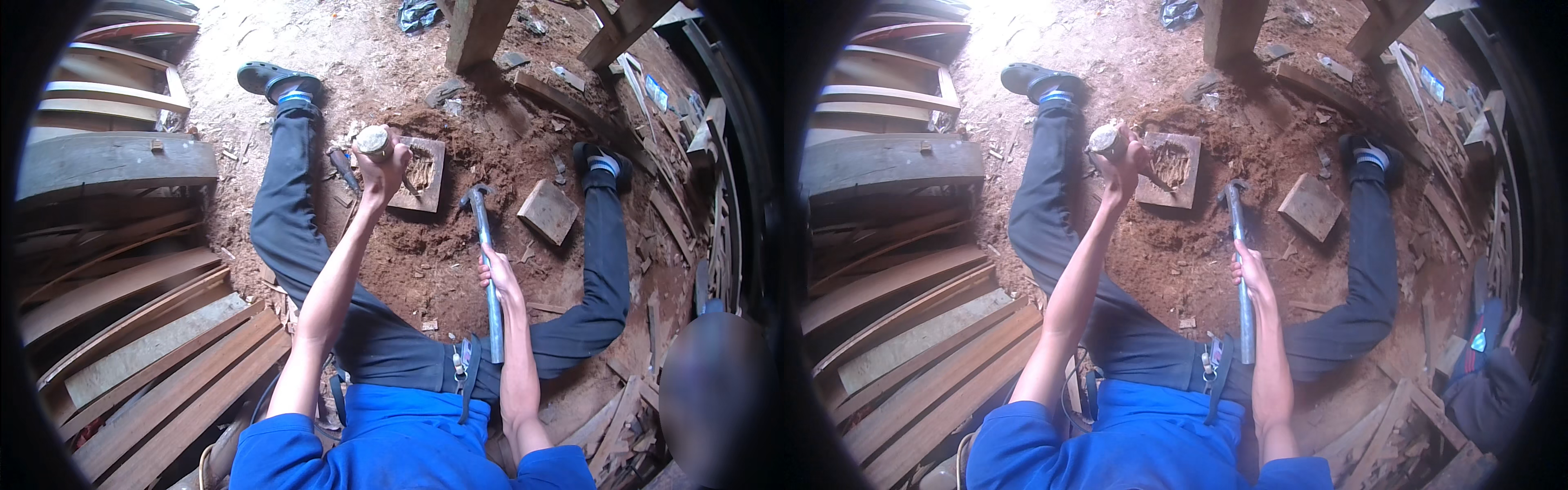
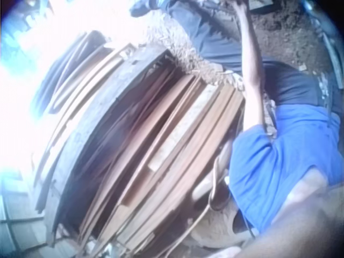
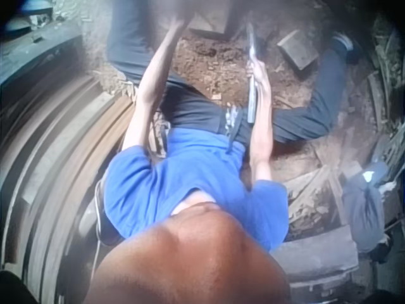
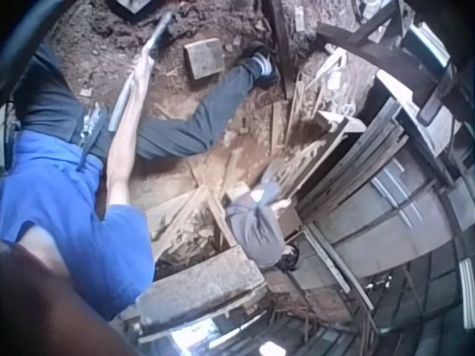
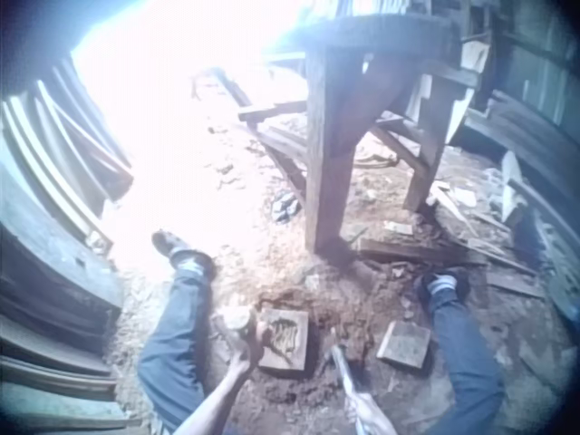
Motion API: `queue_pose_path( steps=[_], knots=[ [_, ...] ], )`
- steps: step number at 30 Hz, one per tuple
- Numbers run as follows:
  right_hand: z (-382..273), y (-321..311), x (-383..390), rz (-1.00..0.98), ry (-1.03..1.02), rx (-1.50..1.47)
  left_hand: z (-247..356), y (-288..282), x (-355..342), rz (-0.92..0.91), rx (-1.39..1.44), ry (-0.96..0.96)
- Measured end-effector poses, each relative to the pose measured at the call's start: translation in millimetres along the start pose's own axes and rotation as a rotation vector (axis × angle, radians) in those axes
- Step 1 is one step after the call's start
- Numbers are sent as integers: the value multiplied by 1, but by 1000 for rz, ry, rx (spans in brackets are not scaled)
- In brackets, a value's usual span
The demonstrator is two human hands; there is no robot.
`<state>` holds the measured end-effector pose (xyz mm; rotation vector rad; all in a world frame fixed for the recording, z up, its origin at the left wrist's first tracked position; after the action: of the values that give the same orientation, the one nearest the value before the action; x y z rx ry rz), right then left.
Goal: The person sits on the ground and repeatedly strikes a small wooden block with a hammer and chisel to carve a recessed area. The person adjusts the block and tool positions several times while continuing to chip away wood.
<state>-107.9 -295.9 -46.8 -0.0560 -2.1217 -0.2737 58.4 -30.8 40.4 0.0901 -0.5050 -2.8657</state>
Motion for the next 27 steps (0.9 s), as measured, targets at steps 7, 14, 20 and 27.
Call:
queue_pose_path(
  steps=[7, 14, 20, 27],
  knots=[
    [5, 2, -1, -2, 10, 5, -12, -1, -4, -67, -51, 26],
    [4, 2, -1, -28, 36, -2, -18, 1, -8, -26, -166, 182],
    [6, 1, -3, -30, 45, -21, -12, 4, -8, -35, -159, 121],
    [6, 0, -3, -28, 56, -54, -3, 10, -7, -28, -174, 112]
  ],
)
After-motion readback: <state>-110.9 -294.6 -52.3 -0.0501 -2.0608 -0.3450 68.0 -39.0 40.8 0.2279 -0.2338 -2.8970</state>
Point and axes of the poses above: each hand's wrist, its own x-axis away from the middle knuckle, its own y-axis out of the palm, z = x × y, the point moved 1 cm from there along -x, towards the middle knuckle, and after that the axes turned 1 degree about x, right-handed, at the moved point
